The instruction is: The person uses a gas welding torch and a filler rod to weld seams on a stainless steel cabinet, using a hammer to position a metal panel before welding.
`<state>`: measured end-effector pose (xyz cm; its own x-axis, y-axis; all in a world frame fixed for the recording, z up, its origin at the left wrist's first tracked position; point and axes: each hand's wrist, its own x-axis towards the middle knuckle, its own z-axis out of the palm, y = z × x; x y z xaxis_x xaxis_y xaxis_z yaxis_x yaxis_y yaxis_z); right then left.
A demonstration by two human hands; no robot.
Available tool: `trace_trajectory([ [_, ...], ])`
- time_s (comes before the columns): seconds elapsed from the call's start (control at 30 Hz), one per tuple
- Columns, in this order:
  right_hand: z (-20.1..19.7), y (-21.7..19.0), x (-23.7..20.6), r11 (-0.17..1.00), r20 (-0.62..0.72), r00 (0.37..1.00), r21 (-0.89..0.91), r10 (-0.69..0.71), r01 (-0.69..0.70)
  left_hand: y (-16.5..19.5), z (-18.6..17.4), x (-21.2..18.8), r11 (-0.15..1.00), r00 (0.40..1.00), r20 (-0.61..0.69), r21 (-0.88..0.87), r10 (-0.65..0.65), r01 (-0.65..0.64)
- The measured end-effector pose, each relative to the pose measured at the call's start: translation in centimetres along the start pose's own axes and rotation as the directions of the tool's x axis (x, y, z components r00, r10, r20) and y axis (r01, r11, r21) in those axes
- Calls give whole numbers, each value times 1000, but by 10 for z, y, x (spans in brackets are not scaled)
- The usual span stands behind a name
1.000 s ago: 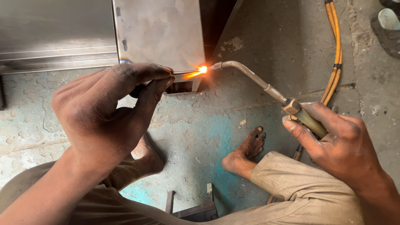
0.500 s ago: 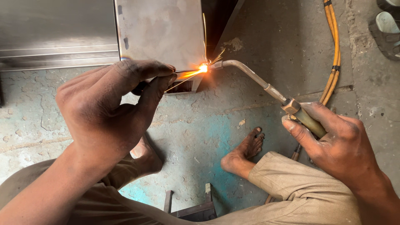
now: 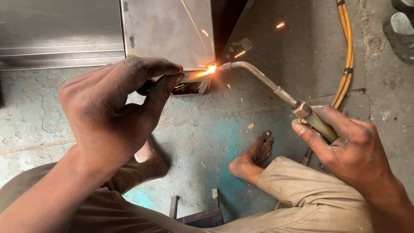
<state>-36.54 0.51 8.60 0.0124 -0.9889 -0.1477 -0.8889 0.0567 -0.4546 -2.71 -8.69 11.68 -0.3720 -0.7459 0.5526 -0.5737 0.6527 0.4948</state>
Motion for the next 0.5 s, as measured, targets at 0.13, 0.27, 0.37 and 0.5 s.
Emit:
trace_trajectory([
  [0.13,1,1,0,1000,-17,1000,-1,-1,1,1,0,0,1000,1000,-2,-12,-6,6],
  [0.27,1,1,-1,1000,-5,1000,-16,11,-11,2,0,0,1000,1000,-2,-26,-12,12],
  [0.37,1,2,0,999,1,1000,-33,17,-17,1,-1,0,1000,1000,1,-3,-5,5],
  [0.5,1,2,0,999,-1,1000,-31,16,-16,0,0,-1,1000,1000,0,-15,-10,10],
])
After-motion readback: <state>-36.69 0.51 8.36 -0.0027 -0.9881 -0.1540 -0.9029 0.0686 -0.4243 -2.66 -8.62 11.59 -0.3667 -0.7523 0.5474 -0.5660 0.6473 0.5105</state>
